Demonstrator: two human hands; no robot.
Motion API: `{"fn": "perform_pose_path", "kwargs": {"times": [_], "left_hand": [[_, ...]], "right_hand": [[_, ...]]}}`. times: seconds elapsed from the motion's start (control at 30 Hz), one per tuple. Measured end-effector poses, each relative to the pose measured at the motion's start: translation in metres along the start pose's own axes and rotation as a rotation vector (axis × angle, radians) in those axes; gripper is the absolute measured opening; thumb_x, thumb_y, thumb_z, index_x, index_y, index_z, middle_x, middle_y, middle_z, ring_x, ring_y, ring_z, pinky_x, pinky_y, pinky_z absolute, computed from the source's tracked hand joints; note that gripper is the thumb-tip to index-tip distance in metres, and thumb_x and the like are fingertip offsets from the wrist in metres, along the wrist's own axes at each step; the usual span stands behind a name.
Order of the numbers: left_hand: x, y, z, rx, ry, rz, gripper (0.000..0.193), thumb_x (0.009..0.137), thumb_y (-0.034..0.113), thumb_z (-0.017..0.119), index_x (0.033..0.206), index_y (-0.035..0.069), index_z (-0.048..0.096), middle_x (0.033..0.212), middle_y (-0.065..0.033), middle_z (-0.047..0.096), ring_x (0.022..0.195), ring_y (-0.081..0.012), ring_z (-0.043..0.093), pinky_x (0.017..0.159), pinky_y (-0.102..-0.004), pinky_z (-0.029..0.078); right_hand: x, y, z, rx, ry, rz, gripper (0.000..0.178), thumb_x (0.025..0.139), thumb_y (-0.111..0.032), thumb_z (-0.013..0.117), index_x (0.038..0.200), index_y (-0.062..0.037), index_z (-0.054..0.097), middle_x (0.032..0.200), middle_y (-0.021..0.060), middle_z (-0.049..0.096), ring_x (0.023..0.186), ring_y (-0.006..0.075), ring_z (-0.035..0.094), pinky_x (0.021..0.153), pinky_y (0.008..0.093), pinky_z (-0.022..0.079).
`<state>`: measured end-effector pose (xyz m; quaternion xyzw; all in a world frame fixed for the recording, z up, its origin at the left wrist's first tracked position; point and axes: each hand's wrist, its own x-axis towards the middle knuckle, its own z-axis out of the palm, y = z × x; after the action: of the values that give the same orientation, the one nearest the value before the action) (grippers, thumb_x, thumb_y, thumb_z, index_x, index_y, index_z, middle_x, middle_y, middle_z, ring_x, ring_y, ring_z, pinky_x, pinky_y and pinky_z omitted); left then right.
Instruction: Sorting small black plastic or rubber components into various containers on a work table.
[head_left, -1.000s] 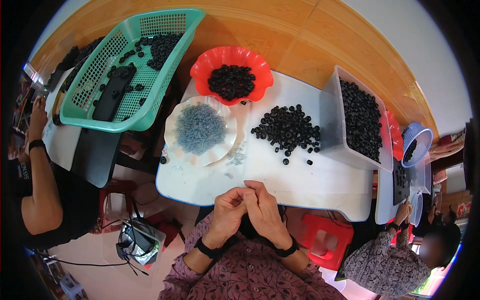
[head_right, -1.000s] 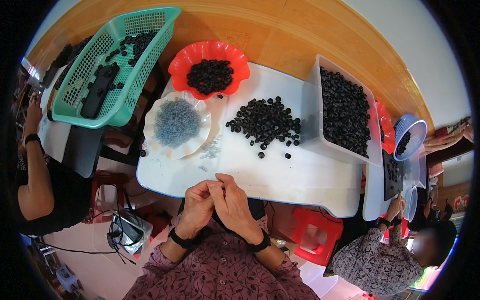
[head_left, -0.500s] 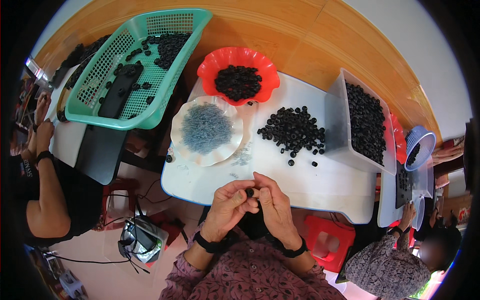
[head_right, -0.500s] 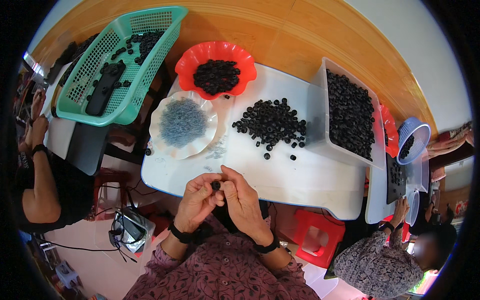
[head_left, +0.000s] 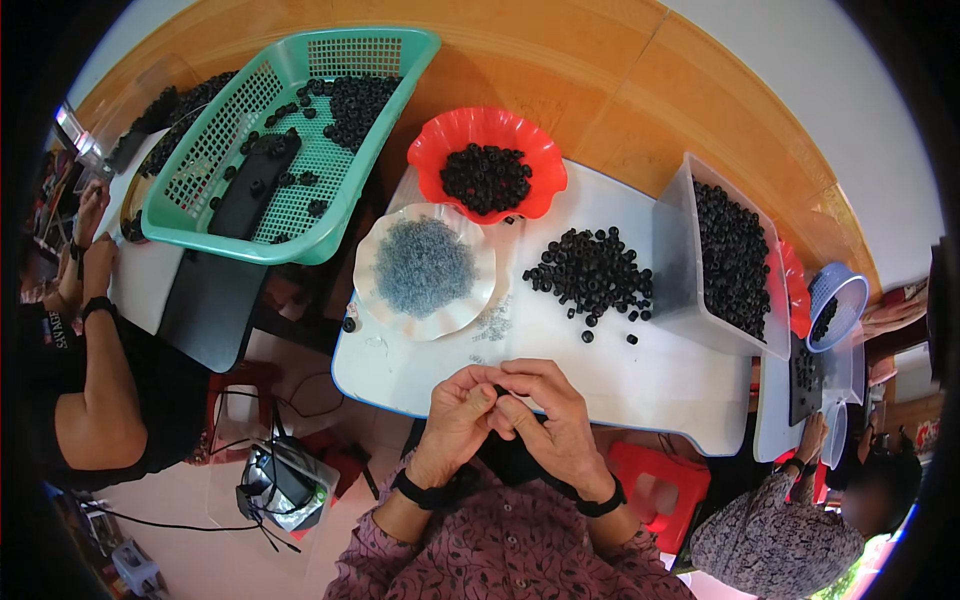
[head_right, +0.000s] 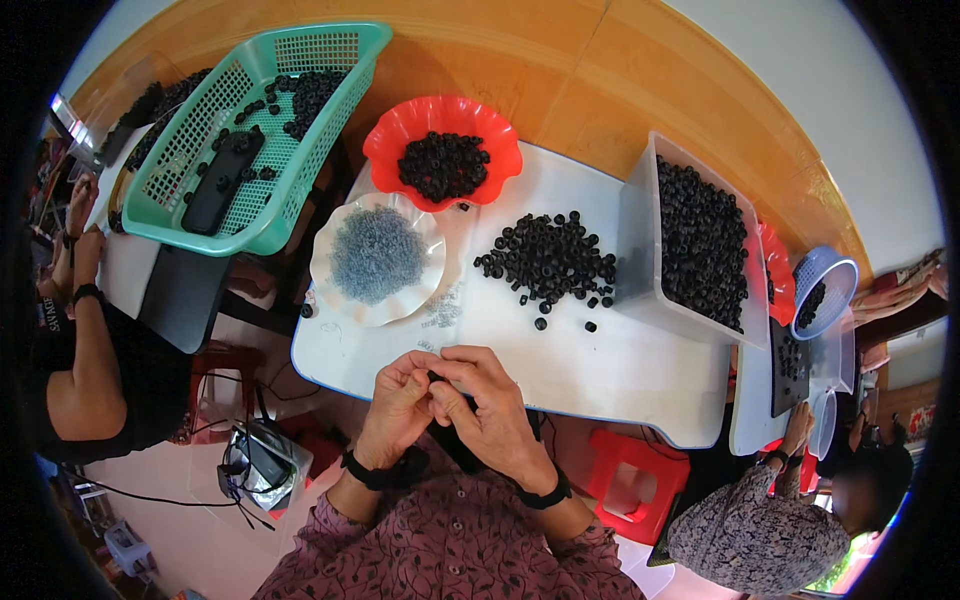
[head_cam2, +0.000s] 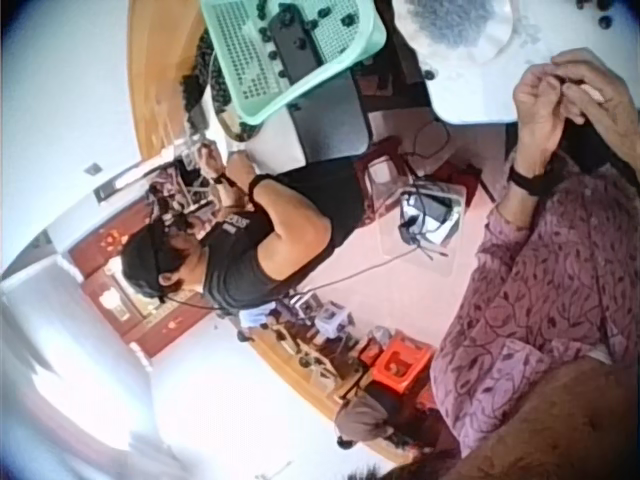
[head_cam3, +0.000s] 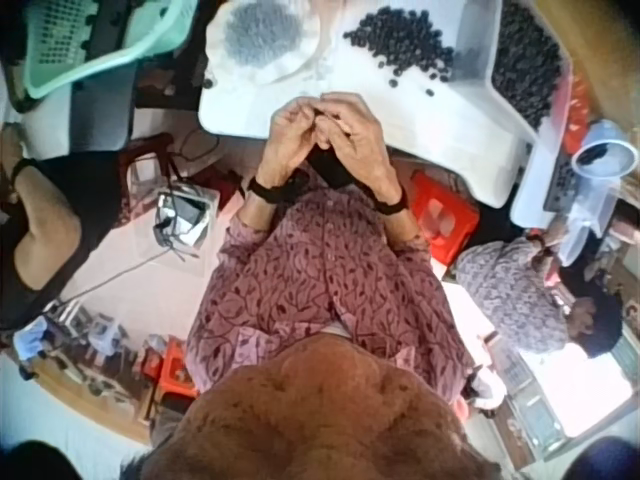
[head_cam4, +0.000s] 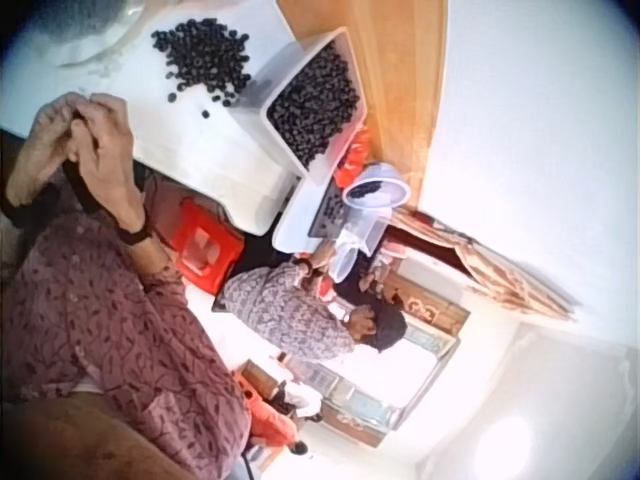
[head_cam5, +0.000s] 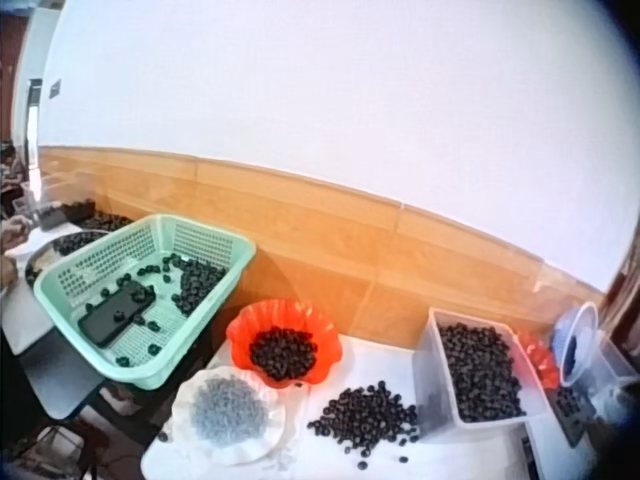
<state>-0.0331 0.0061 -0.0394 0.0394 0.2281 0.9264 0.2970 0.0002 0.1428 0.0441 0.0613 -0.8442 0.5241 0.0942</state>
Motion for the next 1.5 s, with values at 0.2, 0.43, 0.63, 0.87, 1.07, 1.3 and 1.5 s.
{"fn": "perform_pose_path", "kwargs": {"times": [0.2,0.43,0.63,0.87,1.07,1.3,1.5], "left_hand": [[-0.001,0.008,0.007,0.138,0.215,-0.026,0.027,0.097,0.020,0.055,0.108,-0.004,0.058,0.082,-0.0109,0.067,0.062,-0.0153,0.065,0.055,-0.0279,0.058],[-0.011,0.009,0.006,0.504,0.026,-0.272,0.020,0.094,0.016,0.061,0.102,-0.003,0.063,0.081,-0.0085,0.067,0.063,-0.0106,0.063,0.056,-0.0235,0.056],[-0.013,0.011,0.005,0.562,-0.038,-0.362,0.018,0.092,0.015,0.063,0.100,-0.001,0.064,0.081,-0.0067,0.066,0.065,-0.0087,0.063,0.058,-0.0220,0.055],[-0.012,0.015,0.003,0.602,-0.093,-0.459,0.017,0.092,0.011,0.063,0.101,-0.003,0.064,0.084,-0.0093,0.067,0.066,-0.0109,0.065,0.059,-0.0225,0.055],[-0.016,0.021,0.003,0.663,-0.079,-0.480,0.018,0.091,0.010,0.064,0.103,-0.003,0.064,0.084,-0.0090,0.068,0.067,-0.0110,0.065,0.059,-0.0220,0.055],[-0.018,0.026,0.006,0.663,-0.010,-0.482,0.017,0.092,0.011,0.063,0.100,-0.004,0.064,0.083,-0.0094,0.068,0.063,-0.0112,0.064,0.058,-0.0227,0.055],[-0.018,0.017,0.010,0.541,0.305,0.077,0.015,0.093,0.008,0.061,0.102,-0.004,0.062,0.085,-0.0092,0.066,0.070,-0.0108,0.064,0.062,-0.0236,0.056]], "right_hand": [[0.028,0.005,-0.008,0.021,0.025,0.237,0.014,0.082,-0.008,0.069,0.091,0.0013,0.064,0.091,0.0114,0.060,0.071,0.0191,0.061,0.066,0.0291,0.050],[0.142,0.015,-0.025,0.223,0.338,0.123,0.013,0.085,-0.006,0.063,0.093,0.0046,0.064,0.087,0.0130,0.067,0.076,0.0143,0.064,0.066,0.0275,0.051],[0.128,0.019,-0.024,0.141,0.264,0.155,0.016,0.089,-0.004,0.058,0.100,0.0073,0.061,0.091,0.0133,0.067,0.081,0.0160,0.068,0.066,0.0271,0.053],[0.039,0.053,0.018,-0.297,-0.064,0.064,0.011,0.077,-0.009,0.070,0.086,-0.0027,0.067,0.086,0.0126,0.058,0.070,0.0282,0.062,0.062,0.0376,0.050],[0.027,0.059,0.035,-0.453,-0.042,0.018,0.013,0.076,-0.011,0.072,0.086,-0.0042,0.067,0.087,0.0094,0.057,0.069,0.0271,0.064,0.059,0.0371,0.051],[0.028,0.059,0.036,-0.552,-0.067,-0.014,0.006,0.080,-0.006,0.064,0.084,-0.0031,0.063,0.089,0.0099,0.055,0.070,0.0287,0.063,0.059,0.0390,0.052],[0.021,0.048,0.020,-0.363,-0.013,0.011,0.010,0.083,-0.005,0.061,0.092,-0.0026,0.058,0.089,0.0127,0.055,0.074,0.0340,0.061,0.061,0.0419,0.050]]}}
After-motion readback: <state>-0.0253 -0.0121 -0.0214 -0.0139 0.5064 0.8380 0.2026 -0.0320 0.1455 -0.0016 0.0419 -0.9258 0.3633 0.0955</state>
